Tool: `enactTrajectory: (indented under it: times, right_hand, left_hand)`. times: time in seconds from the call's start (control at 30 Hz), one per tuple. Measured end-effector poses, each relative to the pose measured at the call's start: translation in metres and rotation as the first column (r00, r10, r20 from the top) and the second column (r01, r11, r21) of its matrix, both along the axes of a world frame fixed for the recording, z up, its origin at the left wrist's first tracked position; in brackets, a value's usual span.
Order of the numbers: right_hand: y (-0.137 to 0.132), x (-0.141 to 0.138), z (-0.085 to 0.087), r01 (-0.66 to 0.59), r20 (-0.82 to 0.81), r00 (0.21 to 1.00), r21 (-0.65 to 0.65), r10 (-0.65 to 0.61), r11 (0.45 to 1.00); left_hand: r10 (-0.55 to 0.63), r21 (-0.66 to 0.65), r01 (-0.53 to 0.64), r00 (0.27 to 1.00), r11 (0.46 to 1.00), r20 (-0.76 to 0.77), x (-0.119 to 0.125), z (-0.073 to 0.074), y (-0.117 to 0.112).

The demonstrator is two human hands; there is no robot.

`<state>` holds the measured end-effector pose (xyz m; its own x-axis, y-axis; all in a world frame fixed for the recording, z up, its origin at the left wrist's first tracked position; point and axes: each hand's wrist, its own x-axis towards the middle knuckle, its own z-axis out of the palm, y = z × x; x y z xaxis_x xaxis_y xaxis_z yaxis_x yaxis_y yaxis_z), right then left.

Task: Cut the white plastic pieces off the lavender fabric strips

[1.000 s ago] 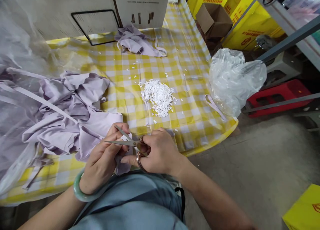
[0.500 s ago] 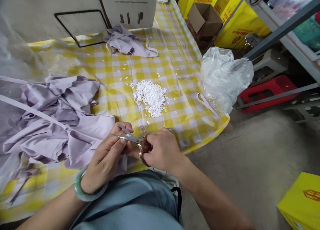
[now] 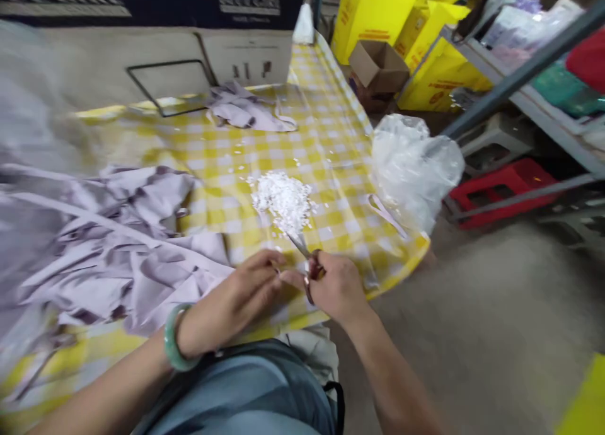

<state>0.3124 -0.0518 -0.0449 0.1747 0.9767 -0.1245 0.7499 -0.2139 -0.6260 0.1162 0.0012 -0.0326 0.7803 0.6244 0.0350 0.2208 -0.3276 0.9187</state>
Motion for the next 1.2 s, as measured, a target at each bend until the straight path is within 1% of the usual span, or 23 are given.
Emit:
enactTrajectory:
  times: [0.03,0.07,0.1,0.13,0.17,0.2,0.23,0.3,0.37,0.43,0.5,0.57,0.63,0.73,0.8,0.87,0.93,1.0,1.03,1.07,1.1,1.13,1.2]
  right_hand:
    - [0.000,0.001,0.000,-0.016,0.011,1.000,0.019,0.016,1.000]
    - [0.000,0.002,-0.001,-0.035,0.025,0.999,0.033,0.035,0.999]
    - [0.000,0.003,-0.002,-0.049,0.036,0.998,0.043,0.048,0.998]
    - [0.001,0.003,-0.003,-0.055,0.043,0.998,0.051,0.053,0.997]
    - [0.002,0.001,-0.004,-0.055,0.043,0.998,0.060,0.052,0.997]
    - [0.004,-0.001,-0.004,-0.053,0.031,0.998,0.069,0.051,0.996]
    - [0.006,-0.006,-0.003,-0.051,0.006,0.999,0.074,0.051,0.996]
    - [0.013,-0.023,0.000,-0.041,-0.087,0.995,0.087,0.049,0.995]
    - [0.024,-0.050,0.002,-0.044,-0.225,0.972,0.128,0.072,0.991]
    - [0.037,-0.084,0.001,-0.059,-0.364,0.922,0.207,0.133,0.977]
    - [0.052,-0.117,-0.002,-0.091,-0.460,0.863,0.268,0.210,0.959]
    - [0.067,-0.139,-0.005,-0.133,-0.537,0.810,0.224,0.237,0.965]
    - [0.079,-0.145,-0.002,-0.189,-0.680,0.703,0.103,0.208,0.977]
    - [0.093,-0.132,0.012,-0.279,-0.891,0.431,0.018,0.142,0.960]
    - [0.099,-0.125,0.022,-0.321,-0.952,0.285,0.018,0.114,0.947]
    - [0.099,-0.128,0.025,-0.347,-0.980,0.193,-0.021,0.050,0.937]
    - [0.095,-0.139,0.021,-0.362,-0.992,0.121,-0.069,-0.027,0.929]
    - [0.089,-0.150,0.013,-0.365,-0.996,0.054,-0.087,-0.072,0.927]
    - [0.086,-0.153,0.008,-0.371,-0.996,0.047,-0.088,-0.076,0.924]
    - [0.082,-0.152,0.004,-0.372,-0.995,0.074,-0.087,-0.064,0.924]
    - [0.079,-0.148,0.002,-0.362,-0.989,0.145,-0.085,-0.035,0.928]
    - [0.075,-0.141,0.001,-0.340,-0.966,0.259,-0.080,0.012,0.937]
    - [0.068,-0.120,0.004,-0.279,-0.827,0.544,-0.020,0.141,0.960]
  left_hand:
    - [-0.049,0.064,0.053,0.997,0.997,-0.066,-0.011,0.005,-0.001]
    - [-0.047,0.132,0.063,0.991,0.989,-0.123,-0.024,0.010,0.000]
    - [0.016,0.214,0.019,0.986,0.977,-0.165,-0.039,0.014,0.003]
    - [0.125,0.314,-0.060,0.974,0.947,-0.191,-0.055,0.017,0.009]
    - [0.243,0.419,-0.137,0.947,0.897,-0.209,-0.073,0.018,0.018]
    - [0.372,0.540,-0.208,0.903,0.816,-0.216,-0.090,0.018,0.028]
    - [0.460,0.641,-0.219,0.856,0.736,-0.235,-0.107,0.016,0.039]
    - [0.487,0.719,-0.131,0.815,0.682,-0.314,-0.131,0.009,0.061]
    - [0.419,0.693,-0.021,0.810,0.721,-0.411,-0.141,0.004,0.076]
    - [0.363,0.632,0.012,0.809,0.775,-0.461,-0.140,0.007,0.081]
    - [0.349,0.567,-0.044,0.826,0.823,-0.443,-0.136,0.019,0.078]
    - [0.361,0.497,-0.133,0.844,0.858,-0.397,-0.136,0.036,0.071]
    - [0.353,0.408,-0.181,0.846,0.895,-0.400,-0.140,0.054,0.061]
    - [0.239,0.217,-0.157,0.872,0.963,-0.427,-0.149,0.072,0.045]
    - [0.142,0.098,-0.117,0.941,0.988,-0.308,-0.148,0.078,0.034]
    - [0.162,0.081,-0.156,0.983,0.984,-0.080,-0.140,0.077,0.024]
    - [0.277,0.064,-0.290,0.947,0.955,0.160,-0.125,0.070,0.016]
    - [0.403,-0.087,-0.399,0.848,0.913,0.344,-0.109,0.059,0.012]
    - [0.463,-0.196,-0.420,0.789,0.886,0.403,-0.102,0.053,0.011]
    - [0.518,-0.299,-0.424,0.735,0.855,0.438,-0.096,0.047,0.011]
    - [0.565,-0.379,-0.425,0.692,0.822,0.450,-0.090,0.042,0.011]
    - [0.602,-0.429,-0.432,0.664,0.793,0.444,-0.086,0.037,0.010]
    - [0.641,-0.452,-0.466,0.651,0.760,0.406,-0.079,0.027,0.009]
